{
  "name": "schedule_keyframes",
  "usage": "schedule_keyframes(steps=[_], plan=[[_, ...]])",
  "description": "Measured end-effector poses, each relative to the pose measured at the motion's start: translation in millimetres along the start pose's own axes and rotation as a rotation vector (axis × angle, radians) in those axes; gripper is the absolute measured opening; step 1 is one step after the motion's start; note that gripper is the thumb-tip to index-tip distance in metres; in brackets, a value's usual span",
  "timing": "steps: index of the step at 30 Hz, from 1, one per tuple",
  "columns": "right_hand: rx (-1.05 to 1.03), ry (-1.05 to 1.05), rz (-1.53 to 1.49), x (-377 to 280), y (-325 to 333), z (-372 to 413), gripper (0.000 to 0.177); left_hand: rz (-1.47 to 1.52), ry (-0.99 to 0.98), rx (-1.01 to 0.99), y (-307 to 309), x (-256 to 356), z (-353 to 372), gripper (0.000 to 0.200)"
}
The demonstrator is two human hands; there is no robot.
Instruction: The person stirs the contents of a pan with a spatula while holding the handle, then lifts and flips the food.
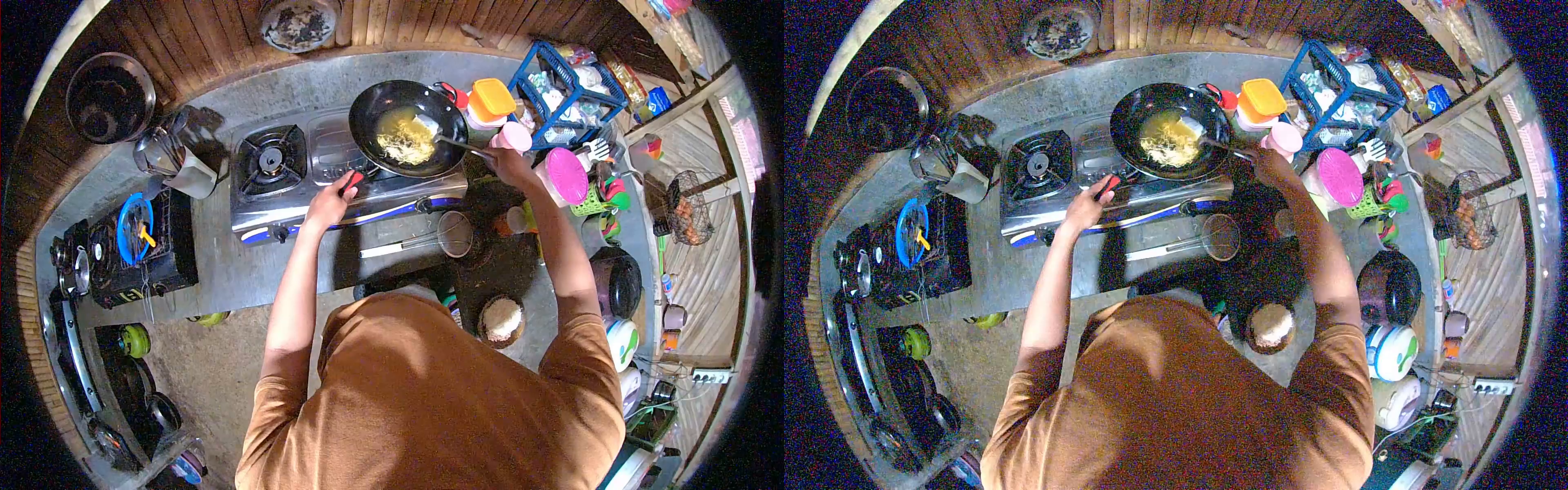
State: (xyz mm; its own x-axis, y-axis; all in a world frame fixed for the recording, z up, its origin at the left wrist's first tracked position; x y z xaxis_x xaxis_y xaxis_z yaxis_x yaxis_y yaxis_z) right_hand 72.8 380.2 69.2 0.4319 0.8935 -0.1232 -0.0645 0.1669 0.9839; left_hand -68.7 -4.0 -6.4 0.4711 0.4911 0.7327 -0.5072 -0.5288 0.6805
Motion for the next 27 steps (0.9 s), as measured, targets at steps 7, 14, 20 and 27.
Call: schedule_keyframes(steps=[7,14,20,27], plan=[[-0.289,0.089,-0.319,3.8,-23.5,0.3,0.036,-0.018,-0.002,-0.003,-4.4,-6.5,-2.2,0.049],[0.030,0.164,-0.226,5.7,-9.7,-8.6,0.038,-0.004,0.075,-0.074,-0.1,1.0,-0.5,0.050],[0.252,0.011,0.076,22.3,-33.8,-34.1,0.034,-0.005,0.101,-0.075,3.2,7.0,0.9,0.049],[0.079,0.163,-0.130,-2.3,-44.9,-34.5,0.032,0.004,0.036,-0.015,-5.2,-4.9,-4.0,0.048]])
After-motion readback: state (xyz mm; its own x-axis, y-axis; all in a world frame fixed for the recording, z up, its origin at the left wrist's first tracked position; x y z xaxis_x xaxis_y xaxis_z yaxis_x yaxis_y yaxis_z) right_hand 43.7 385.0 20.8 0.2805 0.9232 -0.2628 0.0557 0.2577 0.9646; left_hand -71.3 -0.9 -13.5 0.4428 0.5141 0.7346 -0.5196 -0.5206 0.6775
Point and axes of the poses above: each hand's wrist, its own z-axis away from the middle knuckle, its own y-axis out of the back of the hand, x = y × z, the point moved 3 cm from there along -z, towards the middle knuckle, and after that the axes turned 10 degrees about -y, right-handed, at the moved point
